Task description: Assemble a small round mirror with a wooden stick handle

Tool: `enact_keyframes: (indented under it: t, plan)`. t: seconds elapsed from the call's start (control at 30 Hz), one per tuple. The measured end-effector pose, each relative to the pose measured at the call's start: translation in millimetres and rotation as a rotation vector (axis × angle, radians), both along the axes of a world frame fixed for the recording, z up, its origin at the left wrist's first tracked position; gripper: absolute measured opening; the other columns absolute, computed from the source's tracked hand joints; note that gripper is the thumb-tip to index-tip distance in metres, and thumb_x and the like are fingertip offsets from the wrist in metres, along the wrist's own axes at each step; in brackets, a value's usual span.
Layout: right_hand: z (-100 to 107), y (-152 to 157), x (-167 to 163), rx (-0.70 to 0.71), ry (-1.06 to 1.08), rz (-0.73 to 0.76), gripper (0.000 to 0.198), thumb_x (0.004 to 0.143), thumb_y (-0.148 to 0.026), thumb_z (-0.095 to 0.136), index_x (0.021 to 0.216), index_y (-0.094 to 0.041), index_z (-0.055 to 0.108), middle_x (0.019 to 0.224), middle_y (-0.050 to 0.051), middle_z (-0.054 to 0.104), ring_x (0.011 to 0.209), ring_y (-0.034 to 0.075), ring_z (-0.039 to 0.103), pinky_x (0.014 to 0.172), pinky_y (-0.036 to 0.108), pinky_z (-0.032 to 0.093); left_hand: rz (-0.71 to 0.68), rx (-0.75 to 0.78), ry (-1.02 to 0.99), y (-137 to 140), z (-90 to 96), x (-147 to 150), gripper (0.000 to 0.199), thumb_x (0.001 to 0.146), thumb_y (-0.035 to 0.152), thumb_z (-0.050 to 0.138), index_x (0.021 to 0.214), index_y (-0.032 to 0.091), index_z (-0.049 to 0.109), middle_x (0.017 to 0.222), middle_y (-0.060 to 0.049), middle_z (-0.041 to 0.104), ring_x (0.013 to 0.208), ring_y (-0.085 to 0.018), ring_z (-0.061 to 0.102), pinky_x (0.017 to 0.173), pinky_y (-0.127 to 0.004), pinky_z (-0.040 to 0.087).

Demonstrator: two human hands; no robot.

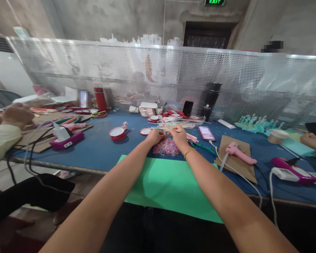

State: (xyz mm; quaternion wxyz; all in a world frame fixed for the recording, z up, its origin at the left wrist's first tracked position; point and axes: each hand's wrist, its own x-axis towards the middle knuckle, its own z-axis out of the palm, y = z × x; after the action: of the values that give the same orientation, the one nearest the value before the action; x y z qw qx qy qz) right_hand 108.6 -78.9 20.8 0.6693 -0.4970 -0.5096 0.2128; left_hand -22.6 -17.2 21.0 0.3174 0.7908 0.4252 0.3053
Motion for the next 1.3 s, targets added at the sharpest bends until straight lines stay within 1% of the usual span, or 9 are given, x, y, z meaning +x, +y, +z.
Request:
enact_keyframes:
  t: [0.2,0.37,0.53,0.63,0.77,0.87,1.0,1.1,1.3]
  plan:
    - [2,-1,0,-0.025,0.041,0.020,0.013,0.065,-0.030,0.058,0.059,-0.022,0.050,0.058,-0.002,0.063,0.058,0.015,0.057,0.054,0.025,0.041,0.006,-0.011,-0.011,-2,1.6,1,0.047,0.053,0.057,0.069,0.048,0.015,0.050,0.045,0.005,0.038,0.048,-0.006,0.028,0.048,-0.024,0.019]
    - [1,-1,-1,-0.004,0.023,0.006,0.015,0.064,-0.032,0.059,0.059,-0.022,0.050,0.058,-0.002,0.063,0.057,0.015,0.057,0.055,0.024,0.041,-0.009,0.003,-0.025,-2,2.2,1,0.046,0.055,0.056,0.068,0.047,0.015,0.049,0.045,0.005,0.038,0.048,-0.007,0.028,0.048,-0.025,0.018]
    - [1,1,0,-0.009,0.018,0.001,0.015,0.065,-0.033,0.058,0.059,-0.022,0.049,0.057,-0.002,0.063,0.057,0.015,0.058,0.055,0.025,0.042,0.006,-0.003,-0.017,2,-1.2,0,0.043,0.054,0.054,0.069,0.049,0.015,0.054,0.043,0.005,0.040,0.046,-0.007,0.029,0.047,-0.024,0.019]
    - [-2,4,3,-0.015,0.069,0.004,0.013,0.064,-0.031,0.058,0.060,-0.023,0.049,0.056,-0.002,0.063,0.056,0.016,0.058,0.056,0.026,0.044,0.017,0.015,-0.001,4,-2.0,-1,0.041,0.053,0.054,0.069,0.051,0.014,0.058,0.043,0.005,0.043,0.046,-0.007,0.031,0.047,-0.024,0.020]
    - [-6,10,8,-0.022,0.114,-0.016,0.011,0.063,-0.029,0.059,0.062,-0.022,0.050,0.055,-0.003,0.062,0.056,0.016,0.058,0.057,0.026,0.045,0.016,0.035,0.032,3,-0.2,-2,0.042,0.054,0.055,0.068,0.053,0.014,0.061,0.043,0.005,0.044,0.046,-0.008,0.032,0.047,-0.024,0.021]
    - [-7,11,8,-0.017,0.103,-0.022,0.011,0.065,-0.029,0.057,0.061,-0.022,0.050,0.055,-0.003,0.062,0.055,0.015,0.057,0.056,0.026,0.044,0.030,0.024,0.028,1,1.7,-2,0.042,0.053,0.054,0.069,0.051,0.014,0.059,0.042,0.005,0.043,0.045,-0.007,0.031,0.046,-0.024,0.019]
    - [-6,9,5,-0.008,0.079,0.016,0.013,0.065,-0.030,0.057,0.060,-0.022,0.048,0.055,-0.003,0.062,0.056,0.015,0.057,0.056,0.026,0.044,0.048,-0.001,-0.002,-2,3.6,-1,0.042,0.051,0.053,0.072,0.048,0.014,0.056,0.040,0.005,0.041,0.044,-0.007,0.029,0.046,-0.024,0.017]
    - [-3,6,2,-0.003,0.088,0.035,0.014,0.064,-0.031,0.058,0.059,-0.023,0.047,0.055,-0.003,0.062,0.056,0.015,0.057,0.055,0.026,0.042,0.028,-0.018,-0.012,-3,4.3,0,0.041,0.053,0.052,0.072,0.050,0.014,0.056,0.041,0.005,0.041,0.045,-0.007,0.029,0.046,-0.024,0.017]
    - [1,2,0,-0.021,0.062,0.016,0.016,0.064,-0.031,0.059,0.057,-0.022,0.047,0.055,-0.003,0.062,0.052,0.014,0.053,0.052,0.025,0.040,0.018,-0.029,-0.014,-2,3.0,0,0.040,0.057,0.050,0.070,0.049,0.014,0.054,0.043,0.005,0.041,0.044,-0.007,0.030,0.047,-0.025,0.018]
